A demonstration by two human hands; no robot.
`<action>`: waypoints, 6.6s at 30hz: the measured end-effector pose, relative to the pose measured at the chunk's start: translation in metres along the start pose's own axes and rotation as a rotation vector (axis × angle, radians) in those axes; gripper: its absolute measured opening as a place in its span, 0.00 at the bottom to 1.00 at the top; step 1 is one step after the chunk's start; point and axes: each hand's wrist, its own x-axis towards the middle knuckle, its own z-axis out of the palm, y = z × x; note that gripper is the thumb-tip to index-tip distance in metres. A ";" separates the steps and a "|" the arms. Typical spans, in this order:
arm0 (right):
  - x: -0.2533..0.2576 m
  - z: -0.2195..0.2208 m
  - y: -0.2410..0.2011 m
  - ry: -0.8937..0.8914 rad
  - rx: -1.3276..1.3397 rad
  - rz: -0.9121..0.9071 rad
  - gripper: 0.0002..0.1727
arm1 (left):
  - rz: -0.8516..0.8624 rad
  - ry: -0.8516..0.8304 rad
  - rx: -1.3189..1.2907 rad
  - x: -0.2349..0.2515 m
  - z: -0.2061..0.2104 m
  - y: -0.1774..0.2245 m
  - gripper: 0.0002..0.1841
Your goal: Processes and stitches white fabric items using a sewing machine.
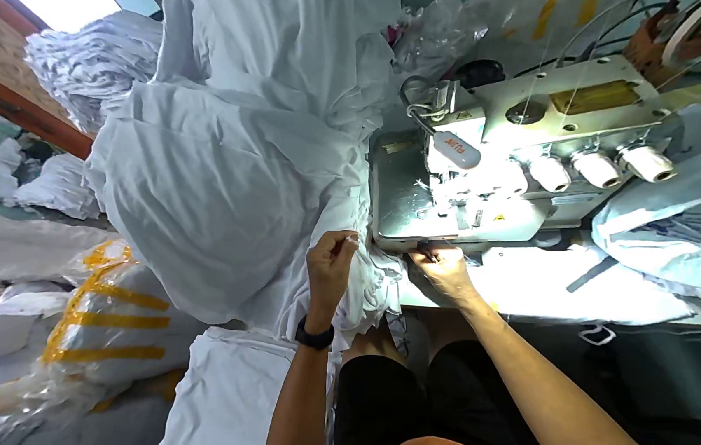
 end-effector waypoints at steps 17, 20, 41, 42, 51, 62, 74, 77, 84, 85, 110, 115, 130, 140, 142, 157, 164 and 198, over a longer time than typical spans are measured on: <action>-0.003 -0.003 -0.002 -0.023 -0.005 0.036 0.15 | 0.079 -0.251 0.399 -0.050 0.019 -0.040 0.14; 0.000 -0.002 -0.002 -0.011 0.000 0.044 0.16 | 0.065 -0.170 0.467 -0.049 0.030 -0.040 0.16; -0.025 -0.002 -0.004 -0.150 -0.403 -0.318 0.21 | 0.208 0.046 0.565 -0.062 0.051 -0.057 0.04; -0.027 -0.001 -0.003 -0.151 -0.387 -0.362 0.20 | 0.213 0.047 0.556 -0.062 0.050 -0.057 0.04; -0.036 0.001 0.001 -0.117 -0.385 -0.502 0.12 | 0.257 0.045 0.514 -0.066 0.047 -0.062 0.04; -0.036 0.006 0.004 -0.093 -0.385 -0.540 0.10 | 0.364 0.179 0.589 -0.073 0.060 -0.072 0.07; -0.035 -0.007 -0.004 -0.049 -0.217 -0.252 0.17 | 0.362 0.127 0.405 -0.072 0.059 -0.068 0.09; -0.025 -0.014 -0.012 -0.047 0.063 -0.042 0.17 | 0.314 0.036 0.167 -0.066 0.048 -0.059 0.13; -0.016 -0.017 -0.019 -0.166 0.207 -0.001 0.06 | 0.245 0.022 -0.022 -0.058 0.037 -0.050 0.09; -0.015 -0.017 -0.019 -0.175 0.175 -0.020 0.06 | 0.224 0.028 -0.064 -0.055 0.034 -0.050 0.09; -0.019 -0.014 -0.008 -0.121 -0.404 -0.215 0.23 | -0.327 0.051 -1.132 -0.046 -0.006 -0.059 0.26; -0.021 -0.017 -0.013 -0.073 -0.233 -0.145 0.21 | -0.373 0.036 -1.127 -0.046 -0.008 -0.059 0.26; -0.019 -0.015 -0.016 -0.062 -0.109 -0.118 0.19 | -0.430 0.126 -1.068 -0.042 -0.010 -0.056 0.25; -0.014 -0.011 -0.016 -0.031 -0.089 -0.113 0.19 | -0.464 0.116 -1.059 -0.041 -0.016 -0.056 0.24; -0.013 -0.010 -0.015 -0.011 -0.085 -0.092 0.19 | -0.524 0.112 -1.050 -0.038 -0.019 -0.053 0.24; -0.014 -0.012 -0.007 -0.029 -0.092 -0.130 0.19 | -0.602 0.186 -0.973 -0.030 -0.014 -0.046 0.20; -0.013 -0.008 -0.008 0.022 -0.048 -0.037 0.18 | -0.664 0.103 -1.032 -0.028 -0.022 -0.053 0.18; -0.017 -0.005 -0.017 0.051 -0.095 -0.029 0.16 | -0.515 -0.043 -1.230 -0.040 -0.031 -0.072 0.14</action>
